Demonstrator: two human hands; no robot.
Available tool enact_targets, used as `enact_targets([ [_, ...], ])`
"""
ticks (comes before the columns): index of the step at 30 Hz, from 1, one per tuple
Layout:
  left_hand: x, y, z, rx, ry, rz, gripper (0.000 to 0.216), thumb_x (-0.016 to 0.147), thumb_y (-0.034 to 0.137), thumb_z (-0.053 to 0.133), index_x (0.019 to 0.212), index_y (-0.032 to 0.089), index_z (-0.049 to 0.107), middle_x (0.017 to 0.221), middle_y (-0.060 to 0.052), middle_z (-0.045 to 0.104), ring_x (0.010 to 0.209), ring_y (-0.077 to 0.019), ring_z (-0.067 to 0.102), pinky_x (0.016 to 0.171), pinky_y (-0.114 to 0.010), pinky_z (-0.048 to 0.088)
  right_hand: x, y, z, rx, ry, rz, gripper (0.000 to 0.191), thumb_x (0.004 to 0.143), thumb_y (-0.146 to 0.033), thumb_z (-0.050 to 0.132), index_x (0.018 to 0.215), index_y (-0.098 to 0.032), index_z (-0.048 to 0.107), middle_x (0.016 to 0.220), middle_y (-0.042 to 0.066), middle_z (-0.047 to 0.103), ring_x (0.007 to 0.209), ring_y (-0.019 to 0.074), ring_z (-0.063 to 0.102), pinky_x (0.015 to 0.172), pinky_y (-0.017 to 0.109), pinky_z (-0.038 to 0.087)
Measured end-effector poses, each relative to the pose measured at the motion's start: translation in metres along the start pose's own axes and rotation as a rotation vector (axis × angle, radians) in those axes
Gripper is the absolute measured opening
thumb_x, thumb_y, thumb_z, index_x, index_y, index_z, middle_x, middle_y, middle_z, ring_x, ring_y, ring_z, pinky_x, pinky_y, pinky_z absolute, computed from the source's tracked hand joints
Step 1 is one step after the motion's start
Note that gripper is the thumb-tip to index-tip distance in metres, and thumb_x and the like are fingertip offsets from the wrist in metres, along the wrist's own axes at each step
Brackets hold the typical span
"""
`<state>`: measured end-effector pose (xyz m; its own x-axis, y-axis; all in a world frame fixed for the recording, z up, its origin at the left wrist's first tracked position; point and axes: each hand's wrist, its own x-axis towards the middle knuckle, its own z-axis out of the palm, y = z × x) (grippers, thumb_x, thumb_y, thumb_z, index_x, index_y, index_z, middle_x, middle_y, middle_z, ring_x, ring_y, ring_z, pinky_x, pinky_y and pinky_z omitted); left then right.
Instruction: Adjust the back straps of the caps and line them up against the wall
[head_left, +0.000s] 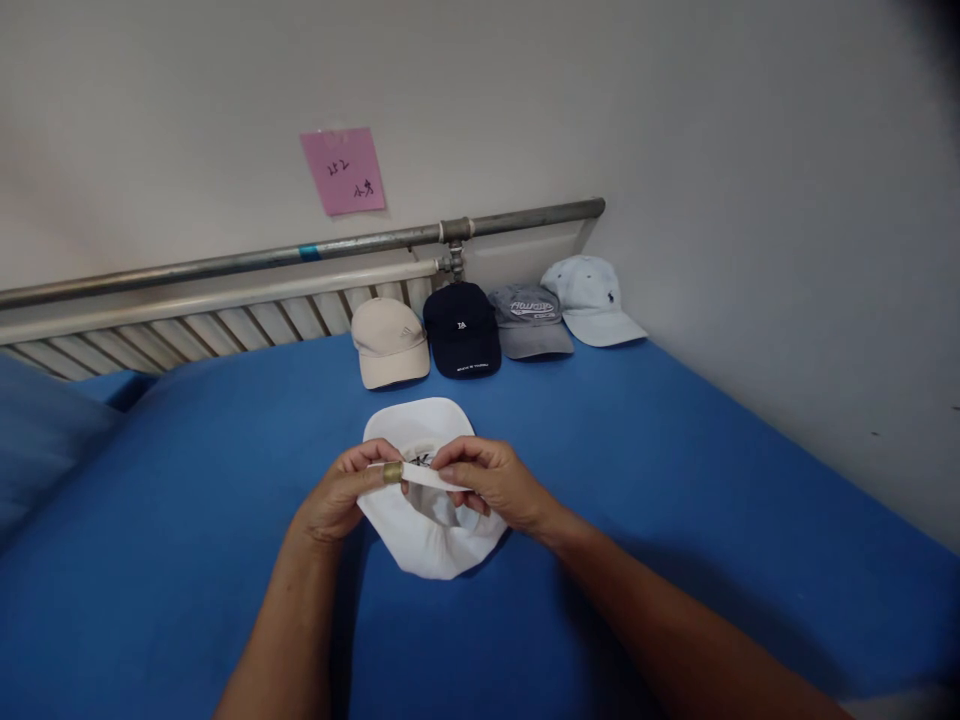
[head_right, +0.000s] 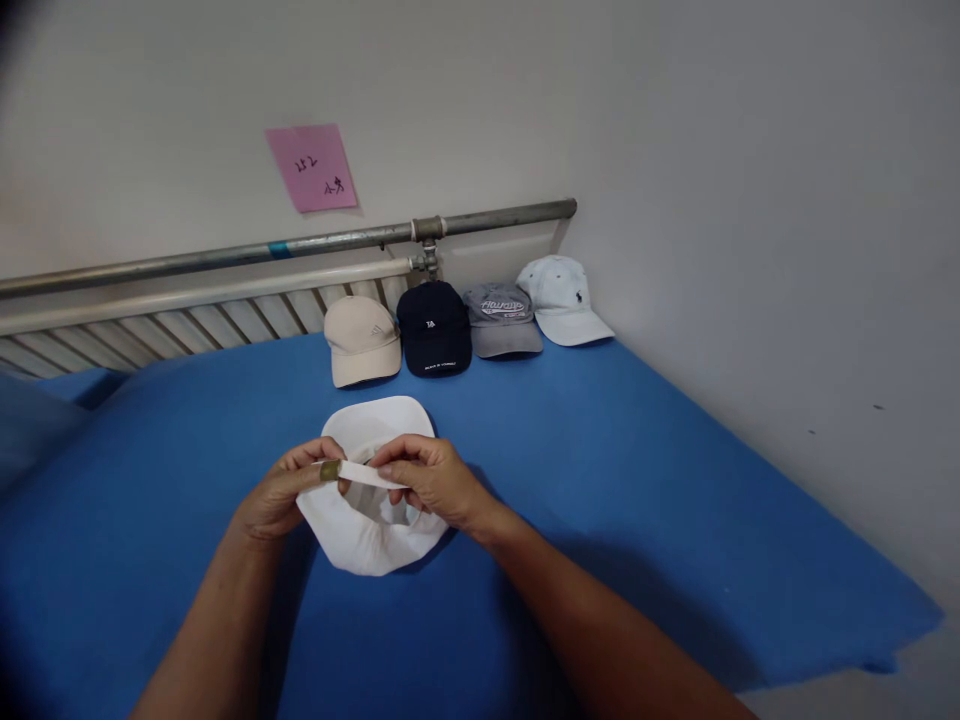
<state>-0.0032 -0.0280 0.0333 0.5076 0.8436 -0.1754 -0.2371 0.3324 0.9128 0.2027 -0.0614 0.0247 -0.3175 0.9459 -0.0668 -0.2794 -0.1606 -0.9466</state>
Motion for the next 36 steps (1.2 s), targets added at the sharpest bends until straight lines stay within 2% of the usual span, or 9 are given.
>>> enact_targets([
  [9,-0.0015,0.0005,-0.0002,0.029,-0.014,-0.013,0.021,0.065,0.029,0.082,0.071,0.014,0.068,0.059,-0.003,0.070,0.049,-0.0094,0.060,0.048,-0.016,0.042,-0.0002,-0.0013,-0.0021,-0.033,-0.023,-0.001,0.008,0.073,-0.022,0.066,0.080,-0.019,0.069,0.050,-0.006,0.055,0.038,0.0040,0.041,0.036,0.017,0.024],
  [22,-0.0003,0.0009,0.0021,0.046,-0.010,-0.038,0.023,0.064,0.031,0.082,0.072,0.013,0.069,0.060,-0.003,0.069,0.050,-0.0091,0.059,0.048,-0.016,0.040,-0.0013,-0.0011,0.0013,-0.115,0.019,-0.060,0.010,0.073,-0.025,0.067,0.080,-0.018,0.070,0.060,-0.004,0.058,0.047,0.0055,0.051,0.038,0.016,0.031],
  [30,-0.0001,0.0016,0.0031,0.044,0.002,-0.040,0.024,0.064,0.032,0.082,0.072,0.014,0.068,0.060,-0.003,0.069,0.050,-0.0091,0.058,0.049,-0.016,0.040,0.0002,-0.0016,-0.0008,0.083,-0.031,0.055,0.011,0.072,-0.023,0.068,0.081,-0.018,0.065,0.047,-0.007,0.055,0.036,0.0038,0.040,0.035,0.015,0.025],
  [36,-0.0001,0.0019,0.0061,0.075,0.006,-0.039,0.023,0.065,0.031,0.081,0.074,0.013,0.068,0.062,-0.004,0.069,0.054,-0.0106,0.060,0.053,-0.018,0.042,-0.0002,-0.0035,0.0018,0.053,-0.046,0.050,0.018,0.069,-0.024,0.071,0.084,-0.017,0.064,0.045,-0.008,0.055,0.035,0.0037,0.040,0.034,0.015,0.025],
])
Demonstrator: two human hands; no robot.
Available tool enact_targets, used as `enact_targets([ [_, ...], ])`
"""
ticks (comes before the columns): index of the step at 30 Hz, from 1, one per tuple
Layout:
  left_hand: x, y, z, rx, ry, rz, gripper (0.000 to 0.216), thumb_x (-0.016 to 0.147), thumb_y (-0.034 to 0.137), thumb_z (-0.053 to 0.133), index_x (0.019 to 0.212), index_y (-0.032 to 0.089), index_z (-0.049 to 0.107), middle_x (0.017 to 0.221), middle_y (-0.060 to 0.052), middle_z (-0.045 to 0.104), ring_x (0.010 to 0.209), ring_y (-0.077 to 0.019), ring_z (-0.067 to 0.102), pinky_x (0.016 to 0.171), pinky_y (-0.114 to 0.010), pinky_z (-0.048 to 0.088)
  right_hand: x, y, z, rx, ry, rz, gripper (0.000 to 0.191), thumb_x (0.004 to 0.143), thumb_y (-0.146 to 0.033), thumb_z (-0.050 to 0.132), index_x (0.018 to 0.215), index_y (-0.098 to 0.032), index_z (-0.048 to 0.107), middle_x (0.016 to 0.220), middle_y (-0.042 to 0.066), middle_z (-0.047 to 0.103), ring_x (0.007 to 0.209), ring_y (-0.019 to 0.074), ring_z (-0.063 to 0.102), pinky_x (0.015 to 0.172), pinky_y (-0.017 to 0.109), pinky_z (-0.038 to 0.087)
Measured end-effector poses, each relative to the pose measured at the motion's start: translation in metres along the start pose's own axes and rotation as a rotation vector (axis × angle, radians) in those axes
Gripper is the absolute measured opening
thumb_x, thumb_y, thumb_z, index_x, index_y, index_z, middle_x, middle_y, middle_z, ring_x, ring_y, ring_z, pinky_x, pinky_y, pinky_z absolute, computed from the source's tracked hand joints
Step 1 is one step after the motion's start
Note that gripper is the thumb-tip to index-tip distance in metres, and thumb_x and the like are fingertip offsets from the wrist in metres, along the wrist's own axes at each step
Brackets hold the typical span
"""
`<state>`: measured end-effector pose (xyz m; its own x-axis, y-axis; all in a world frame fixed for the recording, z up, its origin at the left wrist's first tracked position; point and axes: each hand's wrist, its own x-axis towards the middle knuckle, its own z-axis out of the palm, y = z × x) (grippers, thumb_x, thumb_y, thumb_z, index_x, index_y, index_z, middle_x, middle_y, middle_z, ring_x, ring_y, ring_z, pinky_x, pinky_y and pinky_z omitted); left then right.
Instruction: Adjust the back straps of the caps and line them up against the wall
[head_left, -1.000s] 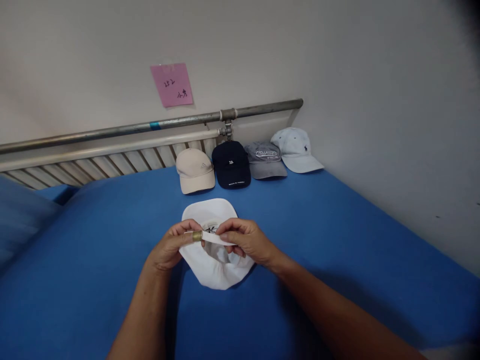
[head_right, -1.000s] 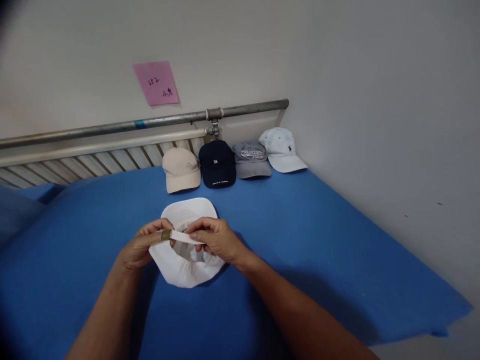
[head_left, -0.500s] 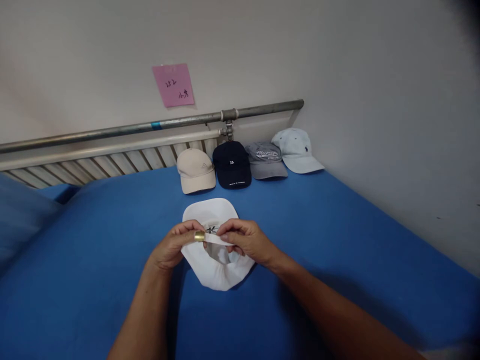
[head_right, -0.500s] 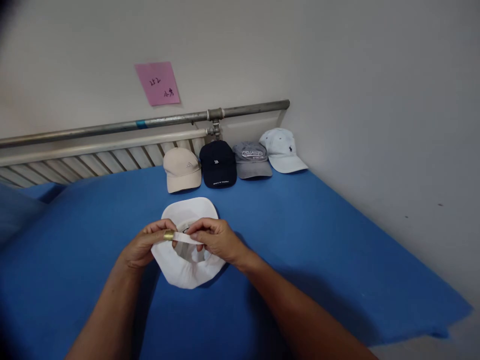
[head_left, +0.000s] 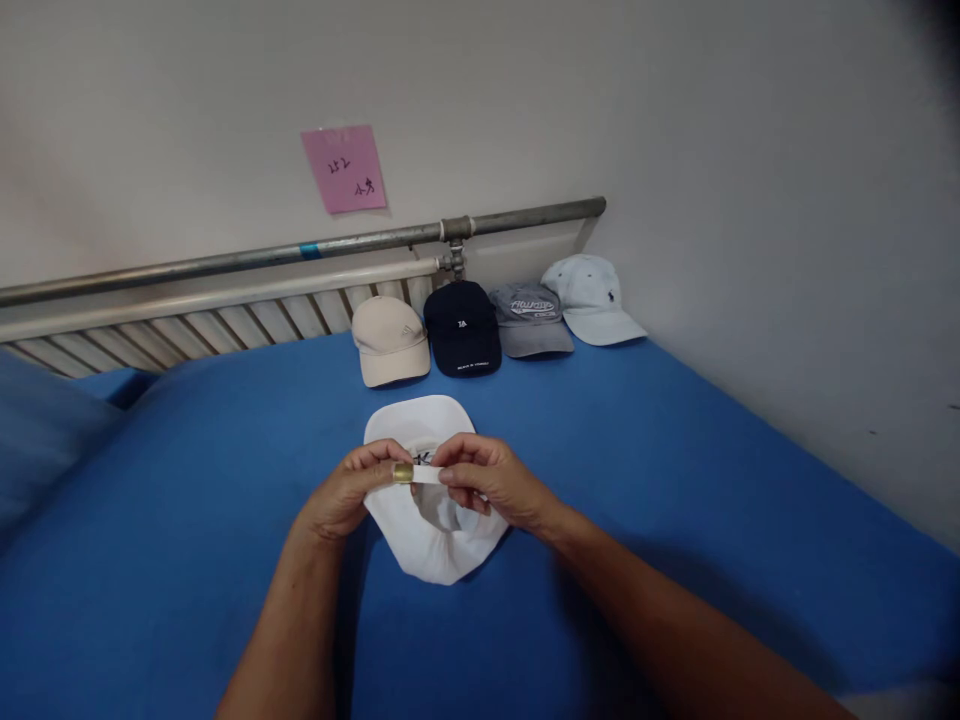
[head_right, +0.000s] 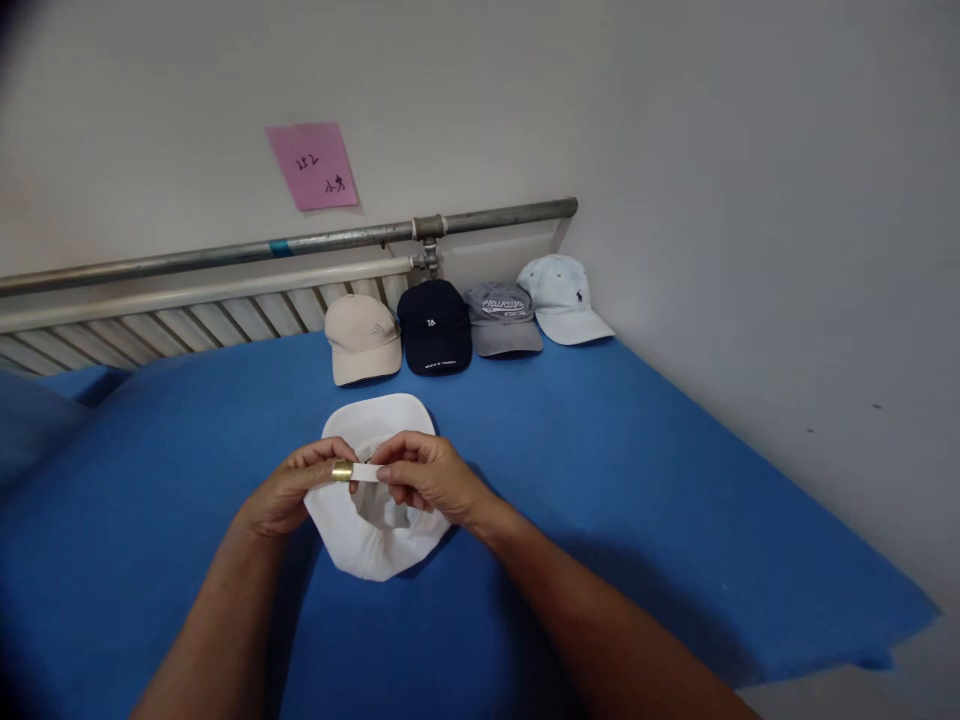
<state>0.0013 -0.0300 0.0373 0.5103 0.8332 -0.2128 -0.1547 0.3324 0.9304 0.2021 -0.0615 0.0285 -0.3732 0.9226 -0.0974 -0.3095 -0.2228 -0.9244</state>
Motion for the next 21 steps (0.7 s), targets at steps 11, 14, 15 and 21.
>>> enact_targets([
  [11,0.002,-0.003,0.001,0.030,0.080,0.028,0.019,0.064,0.026,0.081,0.075,0.015,0.069,0.064,0.000,0.065,0.054,-0.0087,0.055,0.053,-0.019,0.038,0.003,0.003,0.003,0.000,0.088,0.033,0.015,0.067,-0.024,0.069,0.078,-0.018,0.061,0.043,-0.008,0.054,0.032,0.0039,0.037,0.033,0.016,0.021],
  [14,0.003,-0.005,0.000,0.025,0.091,0.082,0.020,0.064,0.026,0.081,0.077,0.016,0.069,0.066,0.001,0.065,0.056,-0.0085,0.056,0.053,-0.018,0.039,0.003,0.005,0.006,0.040,0.111,0.055,0.016,0.065,-0.024,0.068,0.077,-0.018,0.060,0.043,-0.007,0.053,0.033,0.0041,0.037,0.033,0.016,0.020],
  [15,0.003,-0.005,0.000,0.029,0.095,0.092,0.019,0.064,0.026,0.080,0.076,0.016,0.069,0.066,0.001,0.065,0.055,-0.0081,0.055,0.053,-0.018,0.039,0.004,0.006,0.007,0.059,0.118,0.066,0.016,0.065,-0.024,0.068,0.077,-0.018,0.060,0.043,-0.007,0.053,0.033,0.0042,0.037,0.033,0.016,0.019],
  [21,0.003,-0.003,0.004,0.067,0.080,0.099,0.017,0.064,0.025,0.079,0.072,0.016,0.067,0.060,0.003,0.062,0.050,-0.0074,0.051,0.049,-0.018,0.036,0.004,0.010,0.010,0.116,0.089,0.123,0.019,0.063,-0.023,0.070,0.078,-0.018,0.060,0.045,-0.007,0.054,0.034,0.0043,0.038,0.033,0.016,0.018],
])
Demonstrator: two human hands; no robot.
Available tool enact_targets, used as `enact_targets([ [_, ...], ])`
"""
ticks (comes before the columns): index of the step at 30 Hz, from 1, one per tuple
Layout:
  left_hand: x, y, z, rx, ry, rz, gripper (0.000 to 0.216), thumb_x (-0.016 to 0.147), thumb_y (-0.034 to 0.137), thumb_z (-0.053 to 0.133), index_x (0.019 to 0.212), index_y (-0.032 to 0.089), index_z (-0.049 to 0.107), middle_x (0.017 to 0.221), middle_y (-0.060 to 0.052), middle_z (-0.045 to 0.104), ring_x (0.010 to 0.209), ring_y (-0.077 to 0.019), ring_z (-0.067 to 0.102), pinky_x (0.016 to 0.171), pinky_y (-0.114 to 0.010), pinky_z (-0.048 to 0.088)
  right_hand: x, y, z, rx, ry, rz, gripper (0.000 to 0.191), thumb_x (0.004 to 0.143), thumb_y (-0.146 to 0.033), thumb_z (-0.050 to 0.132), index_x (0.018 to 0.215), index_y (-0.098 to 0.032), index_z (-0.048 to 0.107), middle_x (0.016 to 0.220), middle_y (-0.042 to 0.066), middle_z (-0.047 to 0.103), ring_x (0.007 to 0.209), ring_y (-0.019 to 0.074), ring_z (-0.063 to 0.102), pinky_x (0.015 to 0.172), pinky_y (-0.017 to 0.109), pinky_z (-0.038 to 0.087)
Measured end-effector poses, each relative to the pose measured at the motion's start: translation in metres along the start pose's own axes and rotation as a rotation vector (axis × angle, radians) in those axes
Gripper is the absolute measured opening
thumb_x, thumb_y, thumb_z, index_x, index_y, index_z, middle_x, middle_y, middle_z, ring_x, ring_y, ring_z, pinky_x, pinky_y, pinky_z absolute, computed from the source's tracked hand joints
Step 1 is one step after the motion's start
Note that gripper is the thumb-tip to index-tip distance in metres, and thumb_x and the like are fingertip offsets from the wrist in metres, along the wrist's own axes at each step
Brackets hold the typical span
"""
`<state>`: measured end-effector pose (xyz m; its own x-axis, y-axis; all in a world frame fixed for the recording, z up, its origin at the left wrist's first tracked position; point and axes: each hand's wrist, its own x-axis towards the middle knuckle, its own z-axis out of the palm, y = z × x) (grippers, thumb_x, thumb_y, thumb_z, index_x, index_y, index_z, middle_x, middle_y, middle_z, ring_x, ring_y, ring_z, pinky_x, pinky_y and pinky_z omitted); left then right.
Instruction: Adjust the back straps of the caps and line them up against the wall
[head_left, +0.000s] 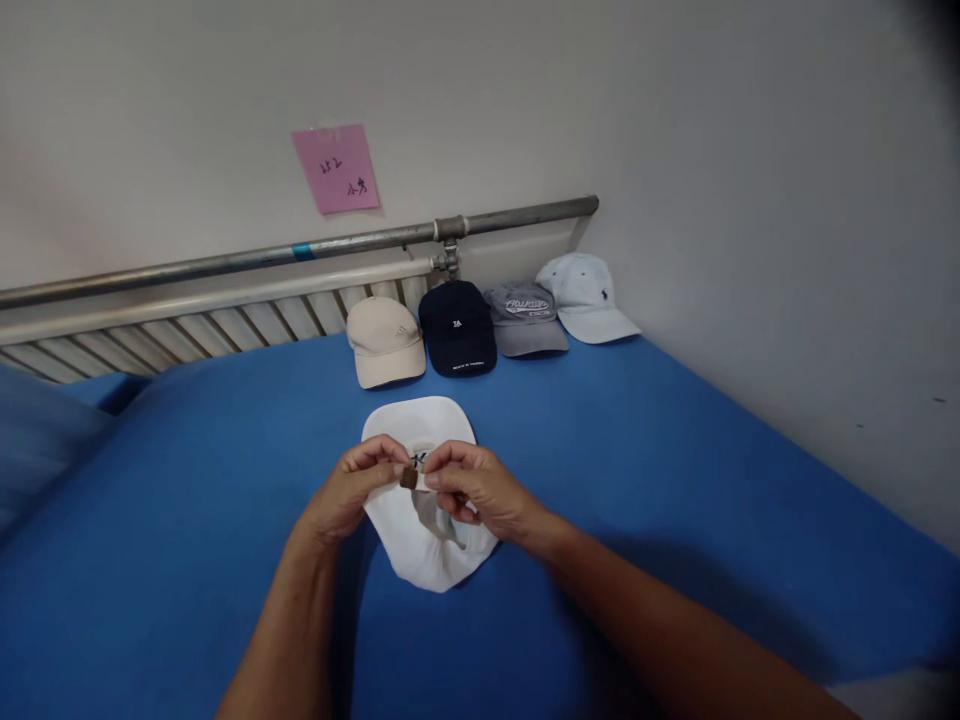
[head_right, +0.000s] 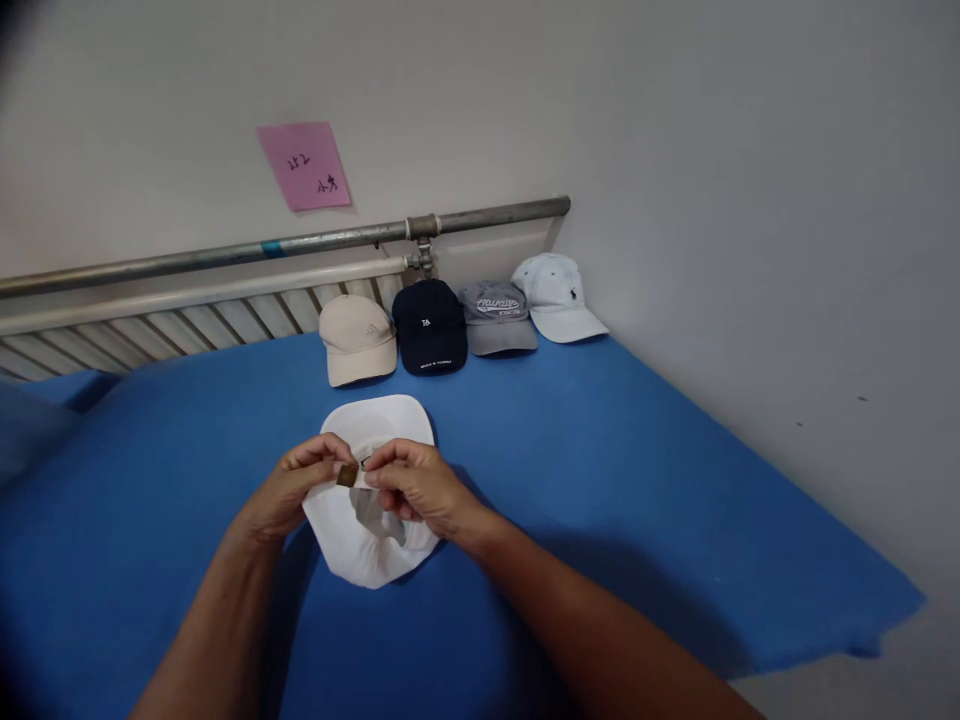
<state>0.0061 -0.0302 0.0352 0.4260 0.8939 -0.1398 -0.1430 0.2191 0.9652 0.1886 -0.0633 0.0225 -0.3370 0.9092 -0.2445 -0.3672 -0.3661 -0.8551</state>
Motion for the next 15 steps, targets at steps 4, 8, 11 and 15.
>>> enact_targets([
  [4,0.001,-0.001,-0.001,0.010,-0.018,0.015,0.018,0.064,0.025,0.079,0.075,0.016,0.068,0.063,0.002,0.062,0.053,-0.0080,0.052,0.051,-0.019,0.037,-0.001,0.002,0.004,0.015,-0.001,-0.028,0.018,0.064,-0.023,0.070,0.078,-0.019,0.059,0.048,-0.007,0.054,0.036,0.0044,0.040,0.033,0.015,0.020],
  [8,0.001,-0.003,-0.005,0.030,-0.023,0.007,0.020,0.066,0.027,0.079,0.078,0.016,0.067,0.066,0.000,0.063,0.053,-0.0087,0.053,0.051,-0.019,0.037,-0.003,-0.002,0.005,-0.106,0.026,-0.128,0.012,0.069,-0.024,0.067,0.076,-0.018,0.060,0.048,-0.007,0.055,0.035,0.0043,0.041,0.035,0.016,0.029],
  [11,0.000,-0.003,-0.006,-0.012,0.003,0.030,0.023,0.065,0.029,0.080,0.075,0.016,0.066,0.064,0.001,0.063,0.051,-0.0083,0.053,0.050,-0.018,0.037,-0.006,-0.010,0.001,-0.210,0.039,-0.165,0.010,0.070,-0.023,0.066,0.077,-0.017,0.062,0.055,-0.005,0.059,0.040,0.0046,0.047,0.037,0.016,0.033],
  [15,-0.001,-0.002,-0.003,-0.046,-0.009,0.027,0.023,0.063,0.027,0.082,0.074,0.015,0.066,0.065,0.000,0.065,0.052,-0.0083,0.055,0.050,-0.018,0.039,-0.006,-0.015,-0.004,-0.207,0.022,-0.144,0.017,0.065,-0.019,0.069,0.081,-0.017,0.061,0.056,-0.006,0.059,0.043,0.0059,0.050,0.038,0.016,0.035],
])
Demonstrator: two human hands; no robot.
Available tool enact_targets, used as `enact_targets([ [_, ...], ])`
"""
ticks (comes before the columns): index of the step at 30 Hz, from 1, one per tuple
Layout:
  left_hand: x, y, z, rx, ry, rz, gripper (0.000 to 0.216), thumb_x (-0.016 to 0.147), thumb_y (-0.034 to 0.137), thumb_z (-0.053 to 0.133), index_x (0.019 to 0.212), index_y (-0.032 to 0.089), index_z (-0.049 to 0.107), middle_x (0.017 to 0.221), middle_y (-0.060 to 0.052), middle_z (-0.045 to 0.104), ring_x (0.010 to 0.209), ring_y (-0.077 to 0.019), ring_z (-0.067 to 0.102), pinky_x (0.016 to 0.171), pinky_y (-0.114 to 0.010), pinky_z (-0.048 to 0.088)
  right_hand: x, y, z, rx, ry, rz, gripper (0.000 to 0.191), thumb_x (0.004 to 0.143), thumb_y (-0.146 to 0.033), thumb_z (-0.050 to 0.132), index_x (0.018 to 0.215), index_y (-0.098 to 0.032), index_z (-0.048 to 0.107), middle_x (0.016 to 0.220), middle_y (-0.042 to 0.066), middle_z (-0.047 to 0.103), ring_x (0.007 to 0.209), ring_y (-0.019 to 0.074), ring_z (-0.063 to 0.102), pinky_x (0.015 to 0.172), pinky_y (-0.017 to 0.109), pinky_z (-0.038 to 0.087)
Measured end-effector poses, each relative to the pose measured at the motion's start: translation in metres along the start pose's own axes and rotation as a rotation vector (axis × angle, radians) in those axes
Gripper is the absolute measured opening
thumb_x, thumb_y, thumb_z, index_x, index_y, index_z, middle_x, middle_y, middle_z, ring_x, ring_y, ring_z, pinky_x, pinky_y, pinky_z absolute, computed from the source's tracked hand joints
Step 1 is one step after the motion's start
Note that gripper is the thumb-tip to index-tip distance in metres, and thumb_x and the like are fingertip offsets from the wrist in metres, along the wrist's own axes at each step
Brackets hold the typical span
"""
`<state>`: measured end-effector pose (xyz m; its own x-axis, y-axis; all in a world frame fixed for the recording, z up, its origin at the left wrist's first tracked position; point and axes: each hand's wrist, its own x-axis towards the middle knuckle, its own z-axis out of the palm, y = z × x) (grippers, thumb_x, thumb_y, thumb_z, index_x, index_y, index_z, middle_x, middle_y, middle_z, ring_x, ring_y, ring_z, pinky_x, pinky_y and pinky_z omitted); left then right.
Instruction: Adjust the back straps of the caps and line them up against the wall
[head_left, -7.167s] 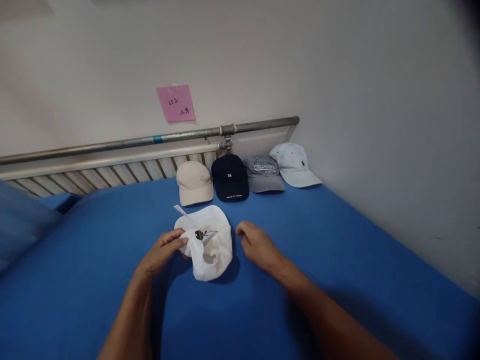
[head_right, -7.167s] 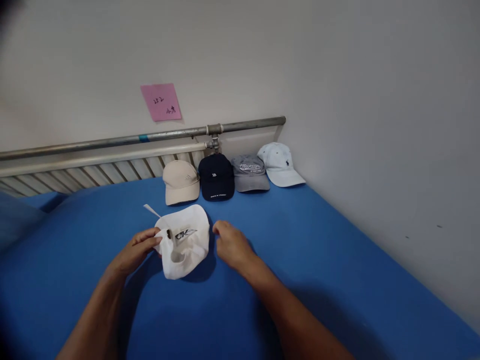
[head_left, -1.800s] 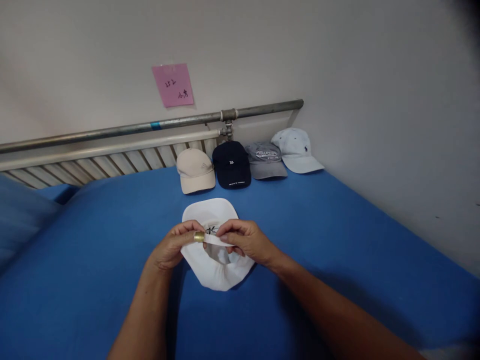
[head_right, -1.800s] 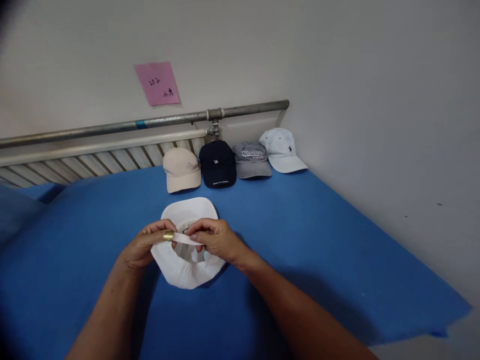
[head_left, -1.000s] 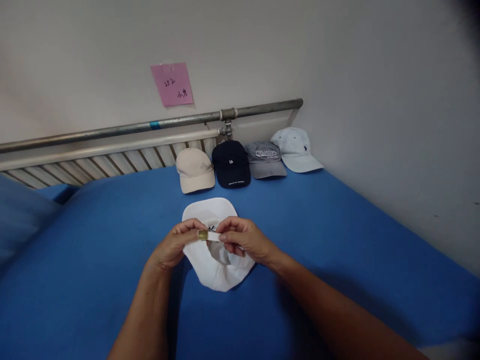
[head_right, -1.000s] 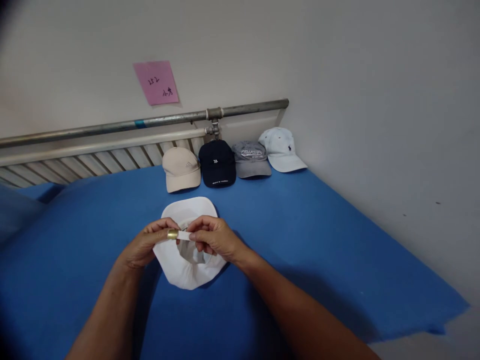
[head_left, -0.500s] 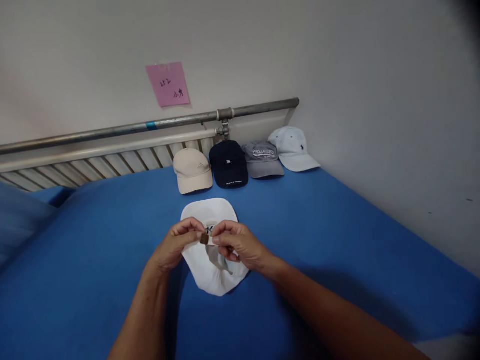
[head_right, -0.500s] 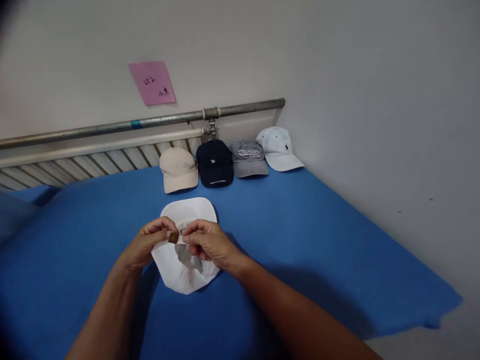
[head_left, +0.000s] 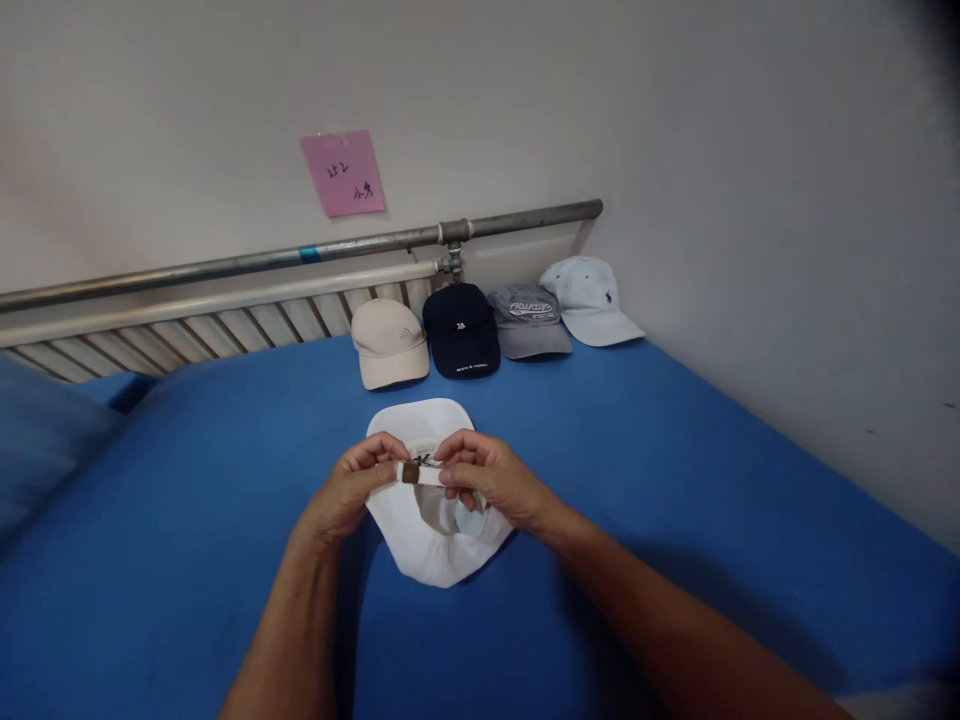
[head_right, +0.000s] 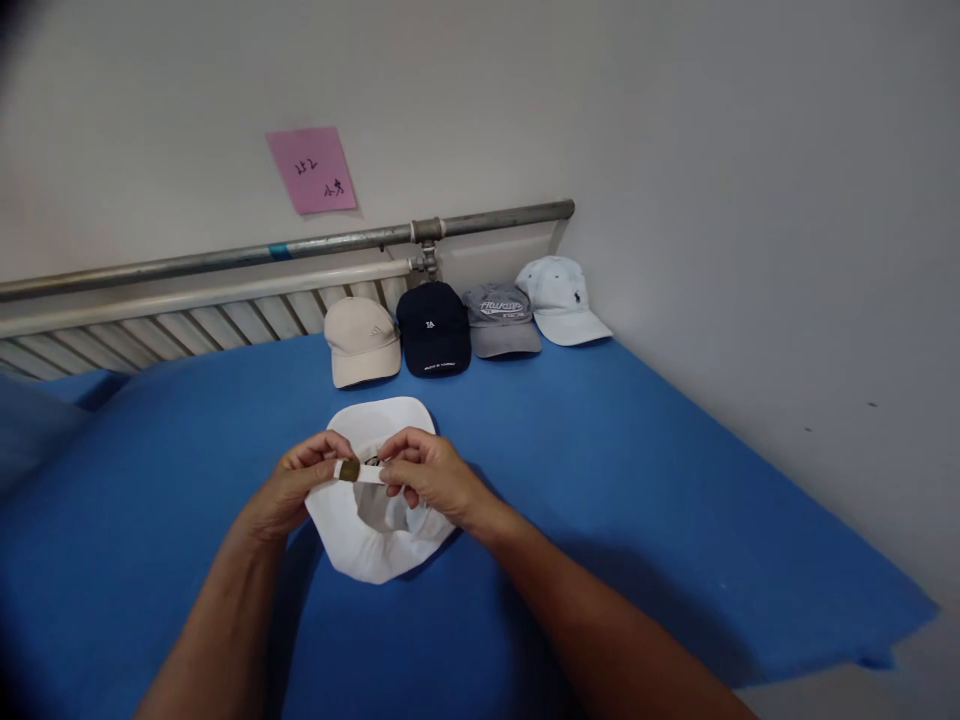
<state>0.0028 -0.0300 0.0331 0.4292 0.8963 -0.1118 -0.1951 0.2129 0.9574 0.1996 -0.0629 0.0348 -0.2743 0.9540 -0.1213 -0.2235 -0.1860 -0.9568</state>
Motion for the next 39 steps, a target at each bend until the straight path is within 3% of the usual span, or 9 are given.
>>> enact_targets([
  [7,0.000,0.000,0.004,0.034,-0.005,-0.024,0.021,0.061,0.020,0.081,0.076,0.015,0.067,0.066,0.000,0.065,0.053,-0.0088,0.055,0.050,-0.018,0.039,0.002,0.003,0.003,-0.020,-0.025,-0.063,0.014,0.068,-0.023,0.069,0.079,-0.017,0.062,0.061,-0.004,0.061,0.053,0.0085,0.056,0.042,0.016,0.039],
  [13,0.000,0.000,0.004,0.035,0.013,-0.007,0.021,0.058,0.016,0.081,0.074,0.016,0.067,0.065,0.001,0.063,0.053,-0.0083,0.054,0.050,-0.018,0.038,0.001,0.000,-0.001,-0.038,-0.058,-0.030,0.021,0.064,-0.019,0.070,0.083,-0.018,0.061,0.055,-0.006,0.061,0.041,0.0056,0.048,0.038,0.016,0.036],
  [23,0.001,0.000,0.004,0.041,0.020,-0.030,0.023,0.055,0.011,0.079,0.074,0.016,0.067,0.065,0.002,0.062,0.052,-0.0077,0.052,0.049,-0.018,0.037,-0.003,-0.006,-0.003,-0.111,-0.087,-0.035,0.020,0.067,-0.018,0.067,0.086,-0.018,0.061,0.058,-0.005,0.060,0.051,0.0087,0.056,0.040,0.016,0.038],
  [39,-0.003,0.000,-0.003,0.121,-0.086,-0.066,0.024,0.063,0.022,0.078,0.084,0.016,0.067,0.072,0.001,0.063,0.057,-0.0087,0.051,0.054,-0.019,0.036,-0.006,-0.005,-0.005,-0.095,-0.133,-0.030,0.020,0.067,-0.016,0.068,0.086,-0.017,0.062,0.065,-0.004,0.061,0.050,0.0066,0.055,0.041,0.015,0.039],
])
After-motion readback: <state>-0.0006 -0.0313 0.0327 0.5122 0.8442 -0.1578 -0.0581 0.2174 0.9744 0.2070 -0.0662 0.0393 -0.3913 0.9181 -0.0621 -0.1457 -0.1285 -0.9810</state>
